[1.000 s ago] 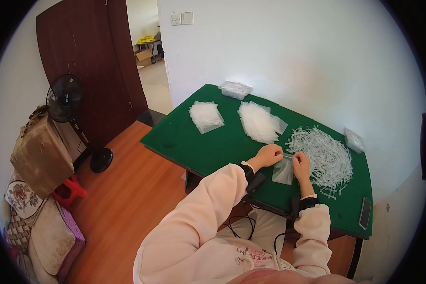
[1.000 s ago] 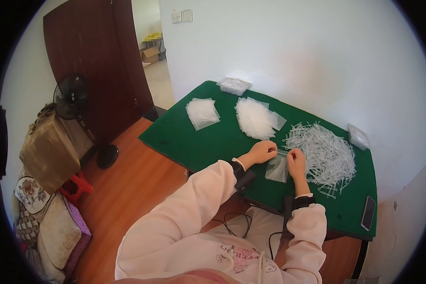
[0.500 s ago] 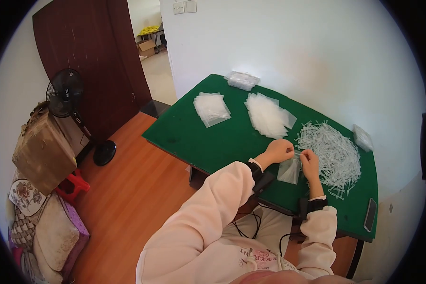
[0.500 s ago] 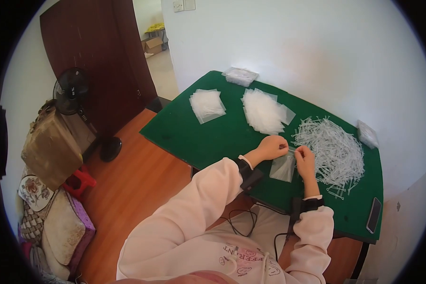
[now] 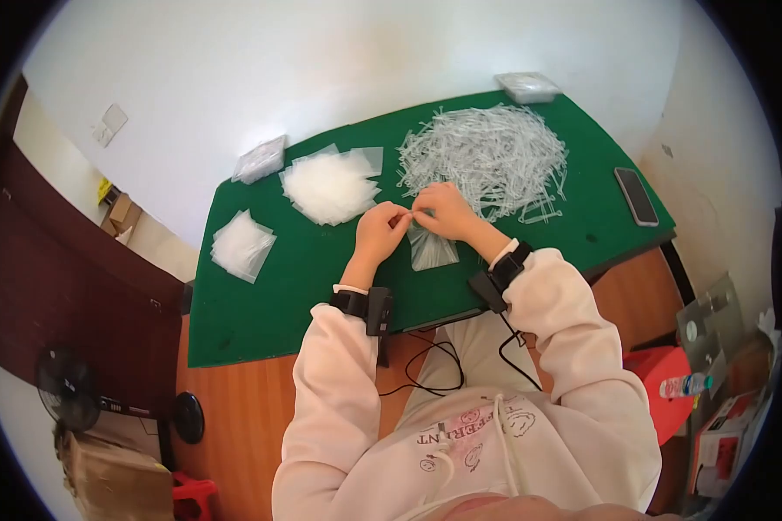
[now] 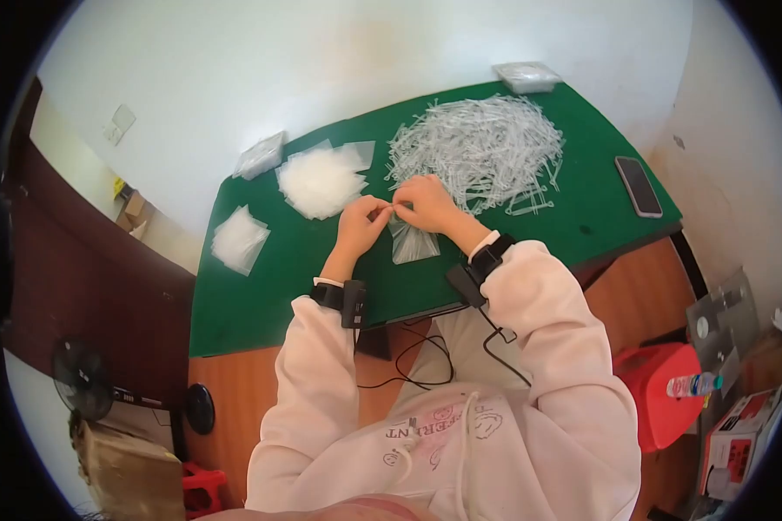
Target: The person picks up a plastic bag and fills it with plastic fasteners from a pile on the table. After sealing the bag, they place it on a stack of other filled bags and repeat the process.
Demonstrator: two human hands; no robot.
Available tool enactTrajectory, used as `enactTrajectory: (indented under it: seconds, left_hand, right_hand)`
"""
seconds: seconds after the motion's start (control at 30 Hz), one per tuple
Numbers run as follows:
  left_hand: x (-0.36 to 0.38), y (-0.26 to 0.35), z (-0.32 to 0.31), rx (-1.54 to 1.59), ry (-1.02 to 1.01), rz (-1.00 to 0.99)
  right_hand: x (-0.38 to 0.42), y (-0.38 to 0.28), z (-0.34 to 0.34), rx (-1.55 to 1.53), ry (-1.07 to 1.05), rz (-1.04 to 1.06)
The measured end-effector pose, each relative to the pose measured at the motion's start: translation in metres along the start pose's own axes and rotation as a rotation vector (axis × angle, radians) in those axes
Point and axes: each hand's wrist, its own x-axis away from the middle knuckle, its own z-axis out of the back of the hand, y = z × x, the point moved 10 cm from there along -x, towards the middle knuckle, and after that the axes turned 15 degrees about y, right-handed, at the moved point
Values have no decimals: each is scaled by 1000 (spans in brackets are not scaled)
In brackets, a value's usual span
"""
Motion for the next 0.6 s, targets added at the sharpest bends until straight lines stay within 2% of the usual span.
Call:
enactTrajectory:
  seconds: [0.07,0.23,0.33,0.37,0.47,0.5,0.6]
  left_hand:
    - [5,1,-4,-11,-21,-1]
    - [2,-9,-1,2,56,64]
    - [2,-18,2,15,67,121]
    - [2,-21,2,66,64,143]
    - [3,-22,-2,176,53,184]
    - [3,-21,-3,219,44,204]
    - [3,-16,-7,308,27,249]
  right_hand:
    - [6,4,-10,83,-75,9]
    - [2,19,2,156,-19,-29]
    - [5,46,8,85,-38,-272]
    - [6,48,5,81,-38,-276]
    - [15,71,5,-182,101,-557]
    - [15,72,5,-177,103,-559]
    - [27,87,-9,-548,158,-855]
